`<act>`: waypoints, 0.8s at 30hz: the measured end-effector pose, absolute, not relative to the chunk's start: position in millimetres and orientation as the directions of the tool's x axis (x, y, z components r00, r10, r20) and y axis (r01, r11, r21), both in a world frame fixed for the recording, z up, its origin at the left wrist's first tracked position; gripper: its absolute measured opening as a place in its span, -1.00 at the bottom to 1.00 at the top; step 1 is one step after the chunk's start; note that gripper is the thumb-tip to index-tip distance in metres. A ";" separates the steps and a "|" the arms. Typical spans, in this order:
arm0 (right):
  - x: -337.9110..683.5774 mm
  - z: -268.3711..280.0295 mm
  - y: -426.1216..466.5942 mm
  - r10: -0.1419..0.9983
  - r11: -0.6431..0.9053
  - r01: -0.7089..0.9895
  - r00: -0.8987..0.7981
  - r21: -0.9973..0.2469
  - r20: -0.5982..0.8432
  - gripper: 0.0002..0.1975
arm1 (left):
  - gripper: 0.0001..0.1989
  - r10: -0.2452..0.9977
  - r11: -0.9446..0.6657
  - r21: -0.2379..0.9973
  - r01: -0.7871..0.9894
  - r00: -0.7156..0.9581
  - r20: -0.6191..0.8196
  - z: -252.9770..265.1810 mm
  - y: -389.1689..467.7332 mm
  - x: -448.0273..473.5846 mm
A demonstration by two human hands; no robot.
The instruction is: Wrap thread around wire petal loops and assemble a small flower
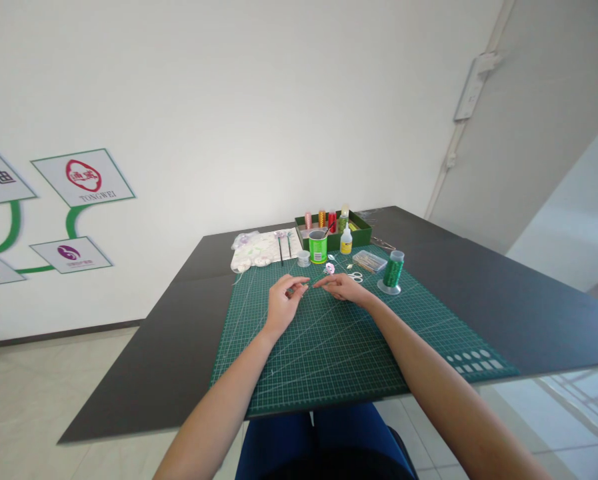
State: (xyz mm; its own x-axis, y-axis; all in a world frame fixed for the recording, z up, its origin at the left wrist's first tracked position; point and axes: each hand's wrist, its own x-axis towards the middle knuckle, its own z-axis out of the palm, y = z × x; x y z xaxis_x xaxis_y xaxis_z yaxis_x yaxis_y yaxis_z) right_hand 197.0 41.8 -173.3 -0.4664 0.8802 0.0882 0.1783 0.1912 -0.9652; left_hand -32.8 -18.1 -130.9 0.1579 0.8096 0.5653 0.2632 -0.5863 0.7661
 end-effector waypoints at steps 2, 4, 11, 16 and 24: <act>197.8 -173.0 41.8 0.877 0.189 0.186 -0.474 -0.964 0.081 -0.51 | -0.84 0.810 -0.586 0.767 0.260 0.151 0.567 -130.3 -17.9 -33.3; 198.3 -173.0 42.1 0.873 0.188 0.192 -0.481 -0.963 0.075 -0.50 | -0.84 0.809 -0.587 0.765 0.265 0.142 0.571 -130.2 -17.2 -33.8; 198.1 -172.2 41.6 0.865 0.181 0.206 -0.499 -0.961 0.056 -0.47 | -0.82 0.811 -0.580 0.769 0.270 0.103 0.576 -135.6 -10.9 -37.0; 198.3 -170.3 39.4 0.854 0.176 0.209 -0.518 -0.962 0.044 -0.48 | -0.81 0.831 -0.552 0.805 0.215 0.063 0.553 -142.8 -1.7 -40.8; 199.9 -170.6 40.2 0.815 0.156 0.217 -0.579 -0.964 0.001 -0.50 | -0.81 0.843 -0.526 0.822 0.219 0.000 0.539 -151.9 11.0 -49.6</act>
State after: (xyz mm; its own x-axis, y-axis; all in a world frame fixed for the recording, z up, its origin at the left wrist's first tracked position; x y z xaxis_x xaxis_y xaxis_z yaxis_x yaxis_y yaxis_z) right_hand 199.9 40.2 -170.6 -0.5792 0.8152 0.0011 0.2173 0.1557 -0.9636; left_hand -49.6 11.0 -151.9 0.0005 0.8425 0.5386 0.2190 -0.5256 0.8220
